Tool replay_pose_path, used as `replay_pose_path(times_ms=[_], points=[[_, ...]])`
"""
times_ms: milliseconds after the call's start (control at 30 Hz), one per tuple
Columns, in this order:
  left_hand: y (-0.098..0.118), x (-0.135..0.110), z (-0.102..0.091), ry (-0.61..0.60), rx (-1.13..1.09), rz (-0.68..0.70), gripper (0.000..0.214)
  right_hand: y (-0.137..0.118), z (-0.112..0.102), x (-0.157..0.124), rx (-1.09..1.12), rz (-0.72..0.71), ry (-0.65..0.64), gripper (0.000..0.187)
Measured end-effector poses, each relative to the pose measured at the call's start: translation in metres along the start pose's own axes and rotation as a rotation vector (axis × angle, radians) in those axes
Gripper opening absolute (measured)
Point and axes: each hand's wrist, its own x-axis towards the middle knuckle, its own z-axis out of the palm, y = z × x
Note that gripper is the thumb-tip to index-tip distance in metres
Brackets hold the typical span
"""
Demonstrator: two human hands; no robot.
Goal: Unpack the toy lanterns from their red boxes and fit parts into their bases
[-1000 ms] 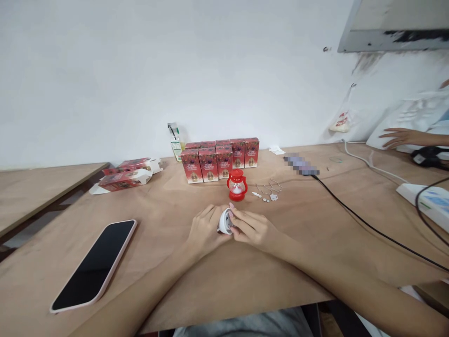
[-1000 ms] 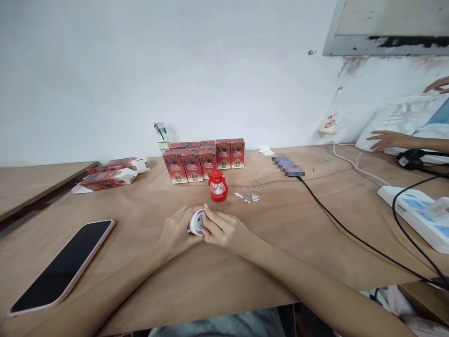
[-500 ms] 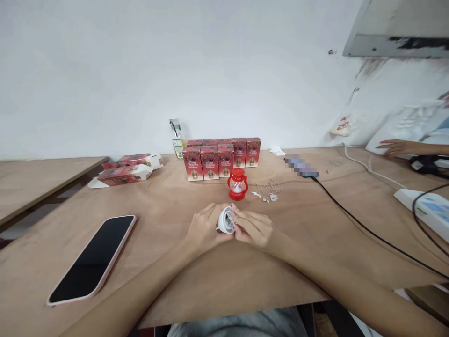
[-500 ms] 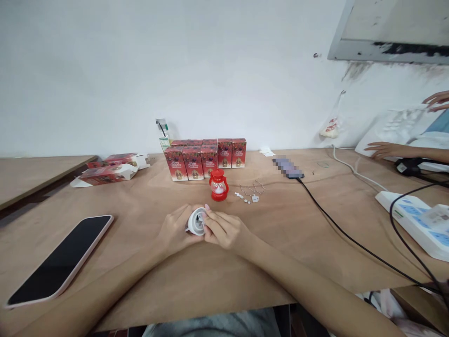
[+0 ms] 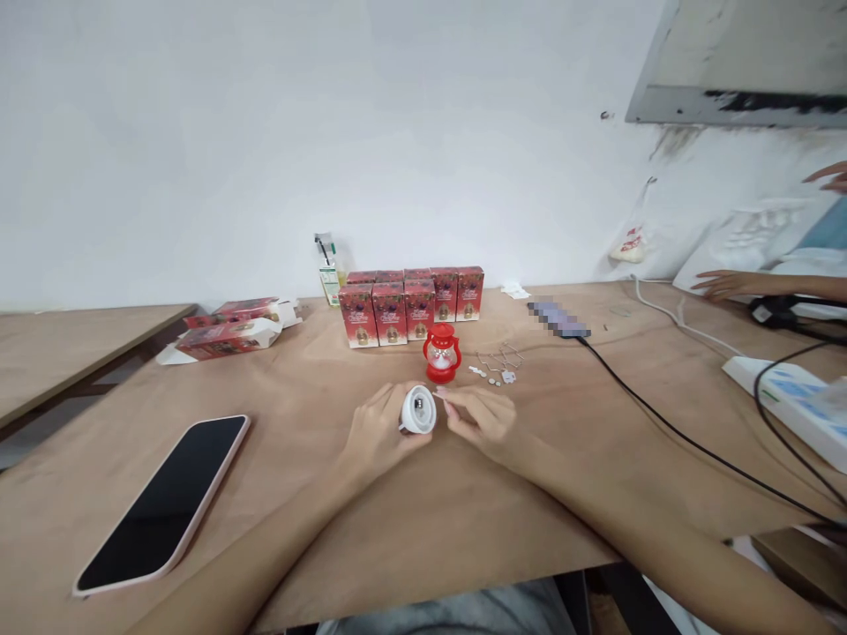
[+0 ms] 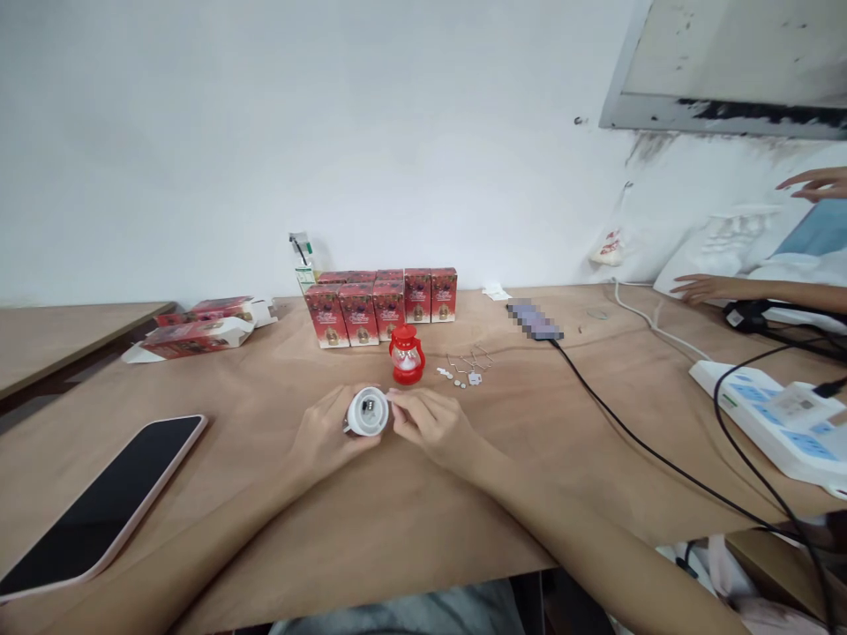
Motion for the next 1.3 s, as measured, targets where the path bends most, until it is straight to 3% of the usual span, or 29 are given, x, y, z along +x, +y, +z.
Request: replay_pose_path(times_ms=[100, 233, 367, 533, 800, 1000, 1300], points=[[-0.006, 0.000, 0.001, 0.023, 0.049, -0.035, 0.035, 0.033, -0.011, -0.003, -0.143, 0.178, -0.102, 0.015], [-0.009, -0.001, 0.001, 0.012, 0.068, -0.060, 0.034, 0.086, -0.036, -0.009, -0.136, 0.532, -0.441, 0.015], [-0.010, 0.000, 0.001, 0.010, 0.087, -0.057, 0.032, 0.109, -0.053, -0.010, -0.171, 0.547, -0.729, 0.028], [-0.009, 0.000, -0.001, -0.010, 0.107, -0.017, 0.034, 0.104, -0.057, -0.004, -0.185, 0.511, -0.906, 0.022], [-0.008, 0.000, -0.001, 0.049, 0.127, 0.037, 0.032, 0.099, -0.054, -0.004, -0.239, 0.477, -0.927, 0.033], [-0.008, 0.000, 0.000, 0.041, 0.173, 0.056, 0.031, 0.101, -0.056, -0.003, -0.315, 0.536, -0.944, 0.023], [-0.009, -0.003, 0.003, 0.045, 0.139, 0.090, 0.034, 0.107, -0.039, -0.014, -0.244, 0.396, -0.782, 0.025]])
